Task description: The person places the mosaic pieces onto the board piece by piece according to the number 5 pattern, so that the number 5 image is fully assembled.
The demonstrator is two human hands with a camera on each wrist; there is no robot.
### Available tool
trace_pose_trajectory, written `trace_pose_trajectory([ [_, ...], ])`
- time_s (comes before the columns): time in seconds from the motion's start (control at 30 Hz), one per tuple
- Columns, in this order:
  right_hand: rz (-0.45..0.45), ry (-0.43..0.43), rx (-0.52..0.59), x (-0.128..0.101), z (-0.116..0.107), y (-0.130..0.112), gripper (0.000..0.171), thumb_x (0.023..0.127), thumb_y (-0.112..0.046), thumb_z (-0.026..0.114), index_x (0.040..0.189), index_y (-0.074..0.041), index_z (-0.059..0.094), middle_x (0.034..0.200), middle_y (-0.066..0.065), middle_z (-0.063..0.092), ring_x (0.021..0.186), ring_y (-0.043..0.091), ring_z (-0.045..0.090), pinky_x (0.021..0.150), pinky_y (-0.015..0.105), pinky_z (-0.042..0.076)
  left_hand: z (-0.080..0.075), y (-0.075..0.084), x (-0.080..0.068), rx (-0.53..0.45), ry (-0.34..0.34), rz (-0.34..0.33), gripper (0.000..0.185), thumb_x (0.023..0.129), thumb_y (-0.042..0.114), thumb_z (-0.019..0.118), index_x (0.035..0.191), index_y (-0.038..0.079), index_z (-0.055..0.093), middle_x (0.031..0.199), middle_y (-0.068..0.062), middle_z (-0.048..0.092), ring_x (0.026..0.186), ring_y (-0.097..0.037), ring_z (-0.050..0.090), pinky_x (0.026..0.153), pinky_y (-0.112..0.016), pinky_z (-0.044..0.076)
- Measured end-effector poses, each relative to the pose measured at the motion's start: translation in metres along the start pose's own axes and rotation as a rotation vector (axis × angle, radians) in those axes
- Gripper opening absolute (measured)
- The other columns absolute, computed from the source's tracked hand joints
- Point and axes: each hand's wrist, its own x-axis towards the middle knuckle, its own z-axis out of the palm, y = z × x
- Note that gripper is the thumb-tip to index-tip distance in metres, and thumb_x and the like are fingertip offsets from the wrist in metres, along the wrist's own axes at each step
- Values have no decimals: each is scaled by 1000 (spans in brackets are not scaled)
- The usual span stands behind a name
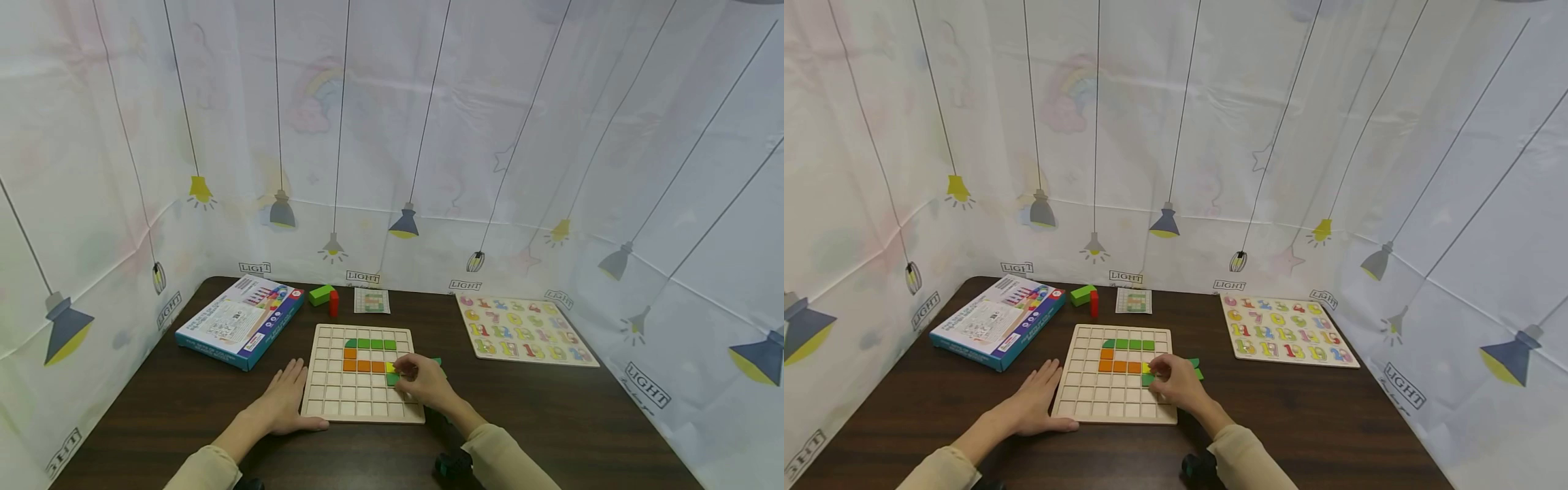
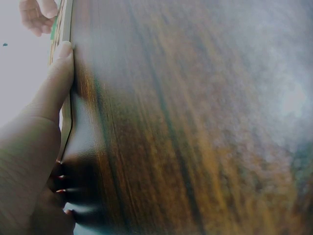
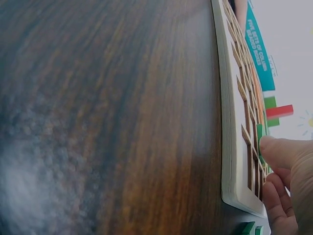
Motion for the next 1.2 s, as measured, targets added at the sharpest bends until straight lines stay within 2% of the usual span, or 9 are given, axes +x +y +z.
trace_pose_trajectory([
  [0.6,-15,-11,-16,0,-4,-4,22,82,-6,72,103,-4,65,96,4,66,86,14,62,74,28,52,-1,2,-2,0,-13,-3,120,69,76,60,145,-10,24,151,-29,15,139,-42,11,109,-56,14],
  [0.9,55,95,-4,-2,-21,4,16,86,-6,68,102,-6,66,92,1,65,80,15,62,67,26,52,-2,2,-2,-11,-4,1,119,69,74,63,144,-11,24,150,-30,16,139,-43,12,109,-57,14],
  [1.0,80,133,-7,-3,-28,11,17,86,-4,68,103,-5,67,93,2,65,82,15,61,69,27,52,-1,1,-2,-4,-8,-2,120,70,74,62,144,-11,23,150,-30,16,139,-43,11,109,-57,14],
  [1.1,90,150,-10,-6,-35,17,17,86,-2,67,102,-5,67,95,4,67,84,16,62,71,28,51,-1,1,-2,-3,-7,-7,120,69,75,62,144,-11,23,150,-30,16,139,-43,11,109,-57,14],
  [1.2,101,151,-5,-10,-41,21,17,86,-2,68,102,-5,67,95,5,67,82,17,63,66,28,51,-1,0,-1,10,-11,-16,121,68,76,61,145,-10,23,150,-30,15,139,-43,11,109,-56,14],
])
